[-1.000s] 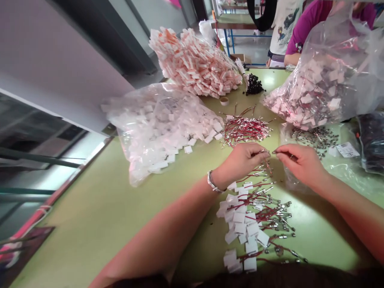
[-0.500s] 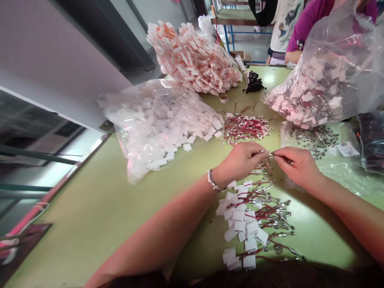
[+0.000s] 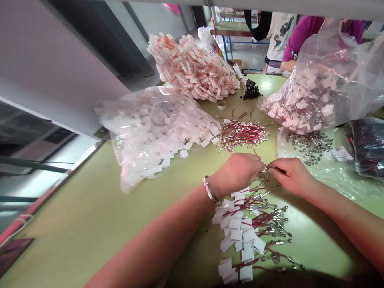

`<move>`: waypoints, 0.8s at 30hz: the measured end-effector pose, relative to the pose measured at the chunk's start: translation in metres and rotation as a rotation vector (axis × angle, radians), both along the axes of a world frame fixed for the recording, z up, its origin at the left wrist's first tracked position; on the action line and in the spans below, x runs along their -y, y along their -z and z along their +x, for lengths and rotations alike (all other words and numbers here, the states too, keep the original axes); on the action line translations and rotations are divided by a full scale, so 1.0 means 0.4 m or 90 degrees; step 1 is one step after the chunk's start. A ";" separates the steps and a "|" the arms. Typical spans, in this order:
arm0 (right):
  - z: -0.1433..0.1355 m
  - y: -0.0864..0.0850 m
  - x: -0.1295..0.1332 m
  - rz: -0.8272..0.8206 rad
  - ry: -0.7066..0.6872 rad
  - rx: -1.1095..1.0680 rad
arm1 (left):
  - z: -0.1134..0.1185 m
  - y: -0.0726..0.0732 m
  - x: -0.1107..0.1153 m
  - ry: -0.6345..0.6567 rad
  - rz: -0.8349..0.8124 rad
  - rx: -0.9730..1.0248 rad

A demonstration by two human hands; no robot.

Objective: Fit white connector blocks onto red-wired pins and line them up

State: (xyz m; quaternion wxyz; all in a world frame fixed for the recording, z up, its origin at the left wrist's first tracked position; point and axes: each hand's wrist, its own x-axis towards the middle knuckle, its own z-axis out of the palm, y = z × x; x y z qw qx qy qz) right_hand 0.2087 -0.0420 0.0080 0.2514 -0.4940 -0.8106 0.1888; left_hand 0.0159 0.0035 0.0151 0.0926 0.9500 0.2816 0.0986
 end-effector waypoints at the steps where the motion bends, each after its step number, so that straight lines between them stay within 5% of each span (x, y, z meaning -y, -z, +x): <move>1: -0.005 0.000 0.001 -0.021 0.006 0.013 | 0.001 -0.002 0.000 0.016 0.023 -0.045; 6: 0.023 -0.024 -0.028 -0.046 0.056 0.047 | 0.000 -0.001 -0.019 -0.047 0.011 -0.131; 12: 0.175 -0.025 -0.126 -0.063 0.378 0.270 | -0.018 -0.010 -0.049 -0.083 -0.107 -0.121; 19: 0.158 0.036 -0.135 -0.022 0.359 0.466 | -0.036 -0.039 -0.053 -0.174 -0.290 0.105; 24: 0.153 0.015 -0.121 0.007 0.341 0.351 | -0.027 -0.016 -0.044 -0.184 -0.446 0.217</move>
